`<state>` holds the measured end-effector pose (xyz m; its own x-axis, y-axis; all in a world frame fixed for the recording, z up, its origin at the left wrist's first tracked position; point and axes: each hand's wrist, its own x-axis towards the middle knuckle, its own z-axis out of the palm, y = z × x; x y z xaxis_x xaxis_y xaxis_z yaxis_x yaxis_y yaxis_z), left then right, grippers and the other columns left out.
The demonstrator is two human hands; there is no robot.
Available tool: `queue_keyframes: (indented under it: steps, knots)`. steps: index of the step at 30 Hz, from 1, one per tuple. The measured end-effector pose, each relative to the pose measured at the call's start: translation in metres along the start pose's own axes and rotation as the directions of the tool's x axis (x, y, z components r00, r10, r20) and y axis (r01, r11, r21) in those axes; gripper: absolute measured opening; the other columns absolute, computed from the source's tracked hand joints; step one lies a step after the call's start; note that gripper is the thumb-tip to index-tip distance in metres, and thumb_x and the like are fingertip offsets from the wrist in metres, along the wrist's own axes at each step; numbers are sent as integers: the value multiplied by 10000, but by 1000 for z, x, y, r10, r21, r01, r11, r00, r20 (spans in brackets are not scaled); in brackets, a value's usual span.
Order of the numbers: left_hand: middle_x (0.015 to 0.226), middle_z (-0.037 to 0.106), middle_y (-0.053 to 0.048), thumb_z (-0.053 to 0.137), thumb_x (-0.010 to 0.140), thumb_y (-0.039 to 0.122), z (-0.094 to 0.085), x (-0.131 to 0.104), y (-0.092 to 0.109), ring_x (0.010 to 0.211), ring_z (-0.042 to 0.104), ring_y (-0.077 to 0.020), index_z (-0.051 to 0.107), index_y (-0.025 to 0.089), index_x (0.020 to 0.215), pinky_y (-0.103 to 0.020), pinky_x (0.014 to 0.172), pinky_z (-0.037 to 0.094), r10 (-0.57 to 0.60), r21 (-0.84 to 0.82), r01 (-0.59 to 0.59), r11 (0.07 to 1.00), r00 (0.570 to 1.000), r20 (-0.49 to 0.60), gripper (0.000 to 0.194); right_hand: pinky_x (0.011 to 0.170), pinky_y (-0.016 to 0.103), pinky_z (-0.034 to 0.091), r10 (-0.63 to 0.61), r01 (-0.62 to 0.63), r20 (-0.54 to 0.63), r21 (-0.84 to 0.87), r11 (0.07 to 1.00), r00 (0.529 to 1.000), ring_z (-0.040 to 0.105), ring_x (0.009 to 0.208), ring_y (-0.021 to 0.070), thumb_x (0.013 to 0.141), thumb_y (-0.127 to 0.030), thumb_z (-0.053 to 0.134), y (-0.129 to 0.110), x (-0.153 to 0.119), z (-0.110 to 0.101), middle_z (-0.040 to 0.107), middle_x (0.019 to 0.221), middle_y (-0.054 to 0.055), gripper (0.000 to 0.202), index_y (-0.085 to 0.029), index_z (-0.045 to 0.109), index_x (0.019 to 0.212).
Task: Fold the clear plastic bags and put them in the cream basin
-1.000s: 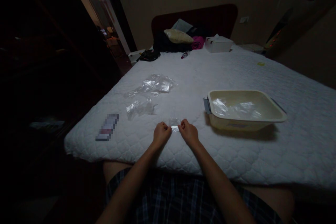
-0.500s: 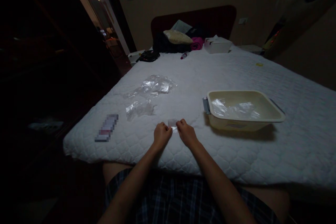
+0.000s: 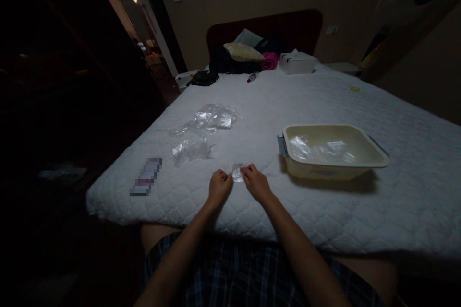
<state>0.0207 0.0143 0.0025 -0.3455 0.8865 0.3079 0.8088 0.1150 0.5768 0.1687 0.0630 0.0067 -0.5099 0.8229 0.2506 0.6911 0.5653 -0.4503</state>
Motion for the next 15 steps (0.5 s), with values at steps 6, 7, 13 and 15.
queue_keyframes:
  steps: [6, 7, 13, 15]
  knots:
    - [1081, 542, -104, 471, 774, 103, -8, -9, -17, 1037, 499, -190, 579, 164, 988, -345, 881, 430, 260, -97, -269, 958, 961, -97, 247, 722, 223, 426, -11, 11, -1, 1, 1000, 1000, 566, 857, 136, 897, -263, 379, -1, -1, -1, 536, 1003, 50, 299, -232, 542, 1145]
    - [1149, 522, -112, 463, 779, 89, -10, -8, -21, 1095, 475, -202, 562, 175, 1036, -373, 909, 420, 327, -76, -333, 940, 942, -81, 289, 722, 224, 427, -7, 7, 2, 0, 1000, 1000, 567, 857, 136, 898, -268, 378, -1, -1, -1, 537, 1004, 50, 301, -237, 540, 1150]
    - [1282, 476, -130, 426, 836, 120, -13, 12, -38, 1264, 343, -225, 494, 172, 1161, -442, 981, 377, 676, -41, -678, 734, 722, 148, 336, 718, 226, 428, -6, 6, -11, 13, 1000, 1000, 569, 854, 135, 903, -281, 368, -2, -1, -2, 540, 1004, 50, 302, -237, 543, 1144]
    - [1276, 483, -139, 413, 848, 134, -11, 17, -39, 1259, 355, -218, 487, 160, 1174, -428, 981, 387, 693, -60, -696, 716, 696, 190, 335, 723, 227, 427, -8, 8, -11, 25, 1000, 1000, 568, 855, 133, 903, -279, 366, -2, -2, -2, 544, 999, 49, 301, -236, 545, 1141]
